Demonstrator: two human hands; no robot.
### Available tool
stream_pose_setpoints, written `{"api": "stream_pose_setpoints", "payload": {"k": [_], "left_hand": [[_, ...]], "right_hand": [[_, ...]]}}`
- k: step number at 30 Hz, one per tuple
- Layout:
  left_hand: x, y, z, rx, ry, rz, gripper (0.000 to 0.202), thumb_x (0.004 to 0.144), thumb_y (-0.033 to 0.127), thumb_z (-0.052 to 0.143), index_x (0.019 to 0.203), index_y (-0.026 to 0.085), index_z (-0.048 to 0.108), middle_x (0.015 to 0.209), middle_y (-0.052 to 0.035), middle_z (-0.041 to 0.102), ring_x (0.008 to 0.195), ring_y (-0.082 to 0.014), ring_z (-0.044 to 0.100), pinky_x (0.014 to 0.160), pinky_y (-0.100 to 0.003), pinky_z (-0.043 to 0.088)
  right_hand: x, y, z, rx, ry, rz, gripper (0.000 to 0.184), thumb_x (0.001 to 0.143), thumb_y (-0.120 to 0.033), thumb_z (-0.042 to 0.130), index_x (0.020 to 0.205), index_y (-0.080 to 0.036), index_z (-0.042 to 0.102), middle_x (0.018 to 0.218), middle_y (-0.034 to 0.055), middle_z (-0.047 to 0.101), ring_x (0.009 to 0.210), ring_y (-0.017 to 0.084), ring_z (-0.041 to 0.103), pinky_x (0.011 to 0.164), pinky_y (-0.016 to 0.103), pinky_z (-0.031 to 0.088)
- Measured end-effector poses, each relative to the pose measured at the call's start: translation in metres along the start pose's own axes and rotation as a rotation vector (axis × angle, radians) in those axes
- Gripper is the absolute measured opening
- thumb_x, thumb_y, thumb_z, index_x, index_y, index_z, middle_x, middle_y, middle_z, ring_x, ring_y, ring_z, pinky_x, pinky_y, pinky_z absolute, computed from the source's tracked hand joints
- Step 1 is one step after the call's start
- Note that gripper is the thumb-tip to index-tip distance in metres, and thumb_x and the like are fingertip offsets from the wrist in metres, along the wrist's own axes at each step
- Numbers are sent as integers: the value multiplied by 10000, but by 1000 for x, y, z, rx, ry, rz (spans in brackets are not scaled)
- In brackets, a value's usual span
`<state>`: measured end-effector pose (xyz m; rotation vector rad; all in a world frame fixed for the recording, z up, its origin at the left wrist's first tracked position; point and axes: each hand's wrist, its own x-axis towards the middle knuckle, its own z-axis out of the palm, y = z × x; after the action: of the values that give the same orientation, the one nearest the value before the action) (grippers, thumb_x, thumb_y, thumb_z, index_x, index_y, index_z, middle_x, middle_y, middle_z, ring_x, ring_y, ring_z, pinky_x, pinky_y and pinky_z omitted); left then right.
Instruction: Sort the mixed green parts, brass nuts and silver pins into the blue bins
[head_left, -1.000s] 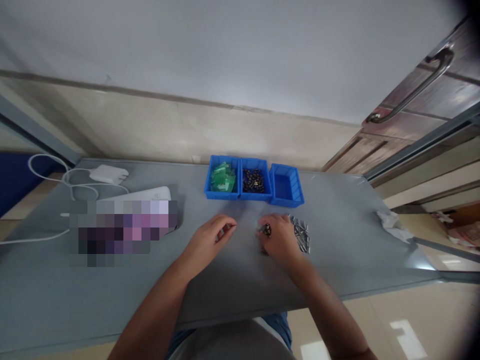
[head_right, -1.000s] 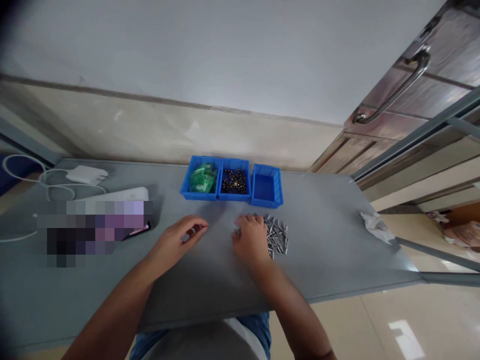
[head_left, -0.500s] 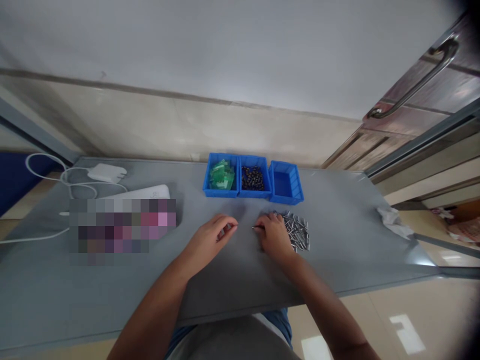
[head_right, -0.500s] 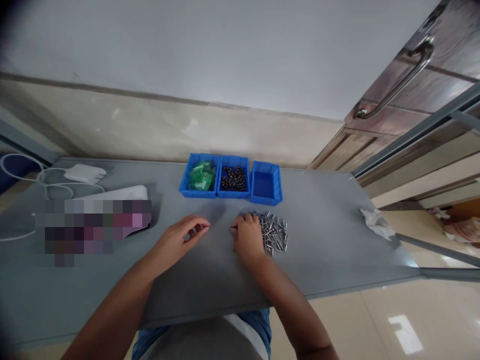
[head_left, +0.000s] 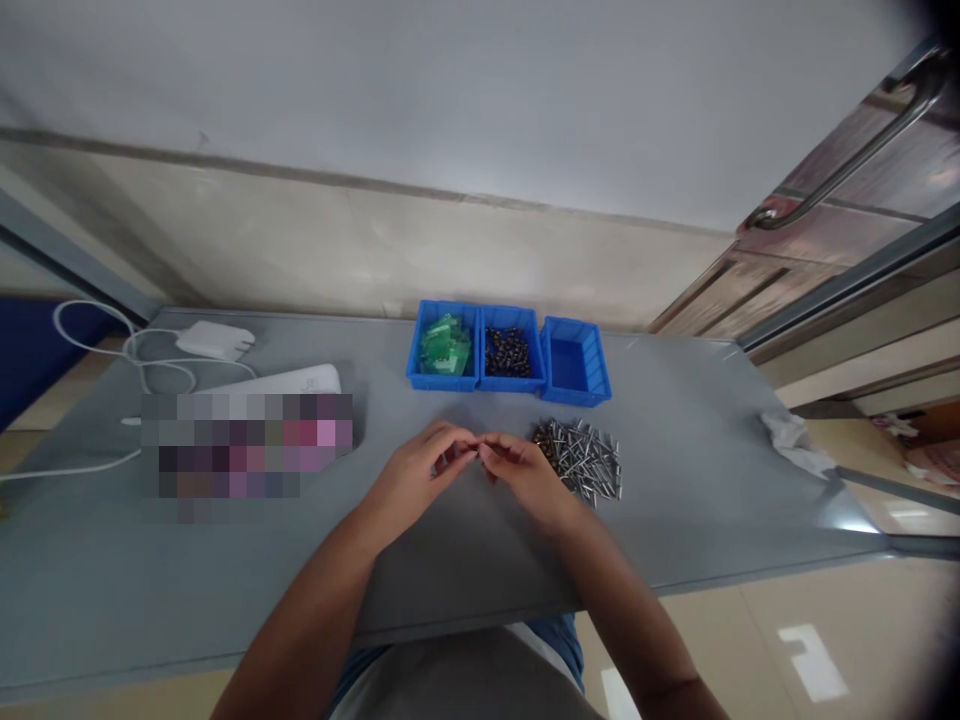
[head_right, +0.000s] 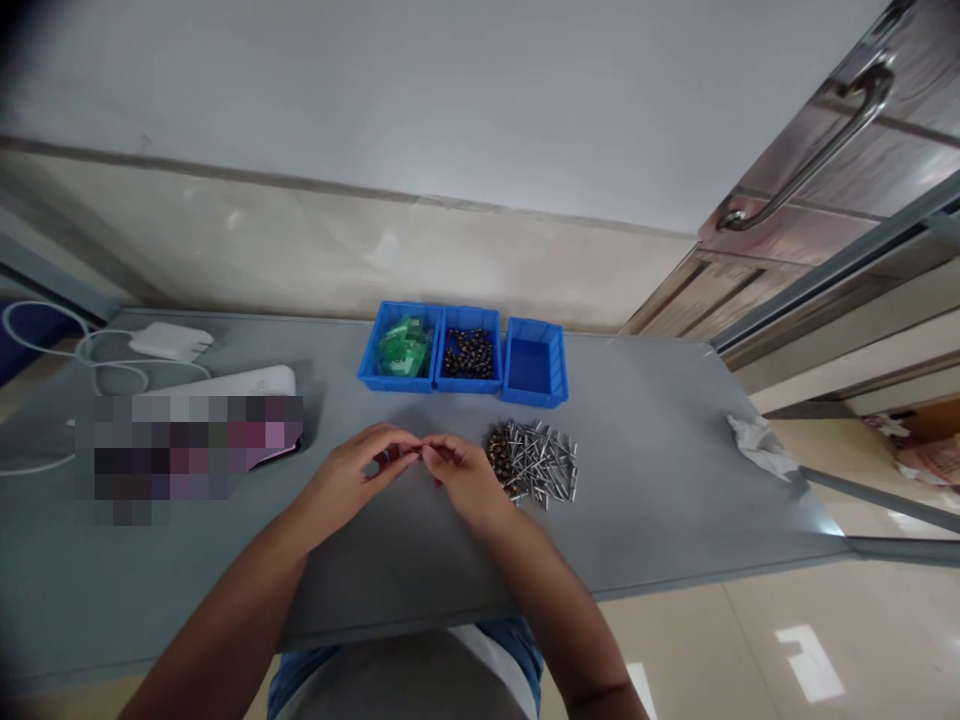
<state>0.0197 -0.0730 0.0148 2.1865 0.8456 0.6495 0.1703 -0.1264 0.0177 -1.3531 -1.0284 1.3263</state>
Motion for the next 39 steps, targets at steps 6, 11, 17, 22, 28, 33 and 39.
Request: {"api": "stream_pose_setpoints", "payload": {"k": [6, 11, 17, 22, 28, 33, 39], "left_hand": [[1, 4, -2, -4, -29, 22, 86, 838, 227, 471, 881, 205, 542, 861, 3, 552, 669, -83, 513, 615, -198, 431], [2, 1, -1, 32, 15, 35, 72, 837, 212, 464, 853, 193, 531, 833, 0, 552, 641, -84, 506, 610, -207, 426], [0, -4, -1, 17, 6, 30, 57, 810, 190, 491, 861, 191, 516, 825, -5, 551, 650, -92, 518, 594, -207, 433], [-1, -2, -2, -1, 7, 24, 42, 799, 167, 494, 836, 186, 499, 796, 1, 532, 676, -100, 527, 570, -194, 428], [0, 1, -4, 38, 2, 10, 50, 843, 209, 457, 853, 191, 502, 838, -5, 534, 703, -96, 521, 572, -185, 420], [0, 3, -5, 21, 14, 5, 72, 850, 215, 450, 864, 193, 517, 855, -7, 539, 728, -96, 529, 585, -178, 432], [0, 8, -8, 15, 38, -6, 94, 856, 228, 437, 907, 196, 509, 831, -1, 525, 716, -93, 531, 600, -183, 440]], "right_hand": [[1, 5, 1, 106, 4, 70, 233, 701, -342, 596, 832, -155, 638, 685, 10, 585, 536, 75, 437, 520, 214, 381], [-2, 2, 2, -43, 162, -26, 190, 701, -278, 593, 853, -167, 616, 761, 22, 606, 625, 102, 505, 601, 238, 412], [-12, -10, 10, -406, 280, -281, 116, 694, -221, 610, 810, -212, 605, 777, 0, 609, 649, 119, 487, 623, 255, 410], [-16, -12, 12, -520, 267, -398, 108, 734, -182, 576, 822, -233, 613, 790, 3, 608, 712, 136, 494, 681, 273, 411], [-11, -10, 7, -337, 285, -239, 94, 735, -216, 558, 820, -193, 591, 800, 17, 612, 686, 121, 527, 644, 256, 425], [-6, -1, 4, -65, 161, -47, 124, 705, -266, 569, 796, -182, 569, 737, 10, 586, 624, 113, 527, 569, 246, 439], [-12, -22, -1, -42, 334, -216, 145, 709, -269, 583, 823, -185, 554, 790, 21, 580, 658, 110, 526, 584, 245, 440]]}}
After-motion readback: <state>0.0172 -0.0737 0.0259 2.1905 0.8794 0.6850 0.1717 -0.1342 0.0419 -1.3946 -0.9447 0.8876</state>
